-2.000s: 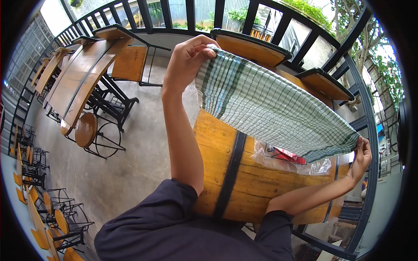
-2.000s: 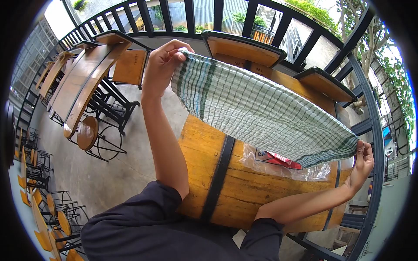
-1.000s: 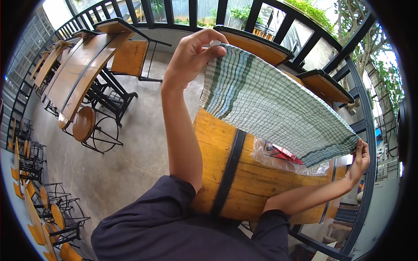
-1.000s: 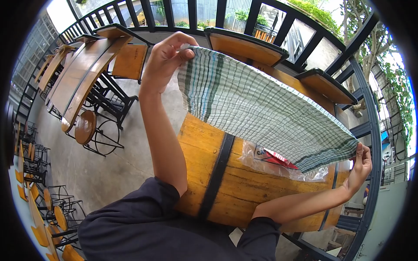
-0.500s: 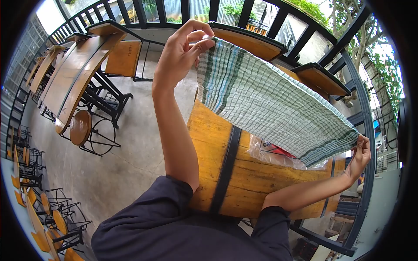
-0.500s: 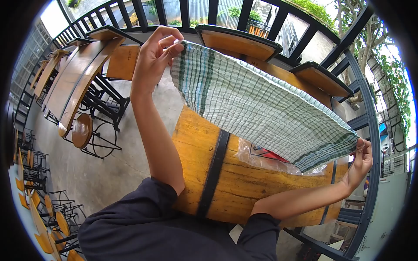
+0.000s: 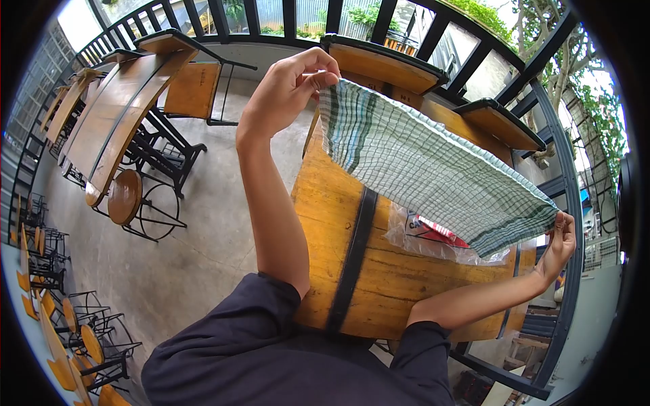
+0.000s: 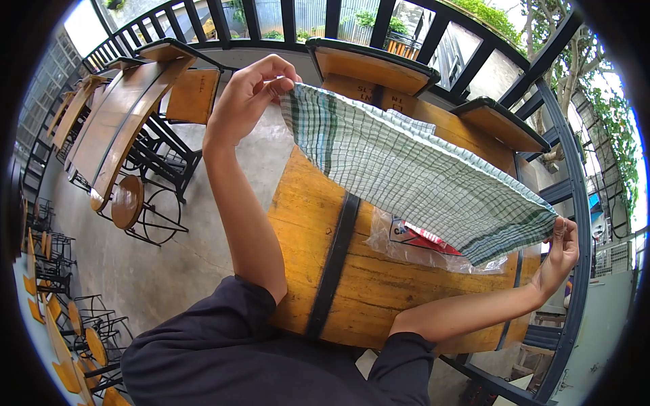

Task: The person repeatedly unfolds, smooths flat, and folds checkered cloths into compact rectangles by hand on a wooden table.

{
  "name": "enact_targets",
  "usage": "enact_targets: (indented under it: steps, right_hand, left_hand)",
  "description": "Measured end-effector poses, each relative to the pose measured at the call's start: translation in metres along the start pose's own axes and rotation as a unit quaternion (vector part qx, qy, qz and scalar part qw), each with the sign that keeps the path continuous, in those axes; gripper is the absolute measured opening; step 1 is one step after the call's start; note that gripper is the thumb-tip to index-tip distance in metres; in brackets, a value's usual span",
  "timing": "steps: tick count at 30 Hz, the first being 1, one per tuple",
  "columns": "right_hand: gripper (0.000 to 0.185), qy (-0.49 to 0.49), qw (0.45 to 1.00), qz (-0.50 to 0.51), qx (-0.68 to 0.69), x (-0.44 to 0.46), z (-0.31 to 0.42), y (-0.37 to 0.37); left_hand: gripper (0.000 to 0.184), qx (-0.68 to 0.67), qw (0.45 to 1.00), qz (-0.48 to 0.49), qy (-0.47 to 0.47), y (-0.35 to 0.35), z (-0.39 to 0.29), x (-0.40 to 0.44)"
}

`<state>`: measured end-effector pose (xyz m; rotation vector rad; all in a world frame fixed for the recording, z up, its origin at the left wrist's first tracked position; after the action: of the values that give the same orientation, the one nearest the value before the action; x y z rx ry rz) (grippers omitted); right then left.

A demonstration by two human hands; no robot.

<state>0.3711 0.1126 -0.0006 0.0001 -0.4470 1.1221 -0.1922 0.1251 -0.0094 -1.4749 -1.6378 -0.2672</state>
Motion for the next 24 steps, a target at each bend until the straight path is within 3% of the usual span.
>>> enact_targets:
  steps: [8,10,14,16,18,20,24]
  right_hand:
    - [0.024,0.012,1.000,0.002,0.012,0.004,-0.008,-0.006]
    - [0.022,0.011,1.000,0.005,0.021,0.002,-0.008,-0.007]
    - [0.019,-0.055,0.998,0.020,-0.036,-0.027,0.023,-0.008]
    - [0.017,-0.078,0.996,0.035,-0.008,-0.049,0.045,-0.009]
    - [0.016,-0.066,0.995,0.078,0.019,-0.070,0.059,-0.015]
    - [0.015,-0.069,0.994,0.078,0.030,-0.091,0.074,-0.027]
    - [0.011,-0.127,0.981,0.149,0.005,-0.137,0.118,-0.034]
  left_hand:
    - [0.010,-0.080,0.994,0.072,0.024,0.017,0.000,-0.002]
    - [0.014,-0.051,0.995,0.078,-0.022,0.020,0.005,-0.003]
    - [0.020,-0.045,0.995,0.082,0.016,0.025,-0.001,-0.001]
    - [0.020,-0.025,0.997,0.070,-0.007,0.010,-0.005,-0.004]
    - [0.016,0.006,0.998,0.040,0.044,-0.012,-0.033,-0.006]
    - [0.011,0.037,0.999,0.016,0.035,-0.045,-0.049,-0.014]
    - [0.005,-0.030,0.992,-0.051,0.108,-0.101,-0.093,-0.049]
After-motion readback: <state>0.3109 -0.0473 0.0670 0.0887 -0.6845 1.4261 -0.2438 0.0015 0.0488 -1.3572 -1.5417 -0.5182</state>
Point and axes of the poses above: each hand's wrist, its own x-axis towards the middle knuckle, its own y-axis out of the palm, z = x × y, the point moved 10 cm from there along x, towards the middle knuckle, and after that the axes turned 14 degrees about y, right-handed, at the moved point
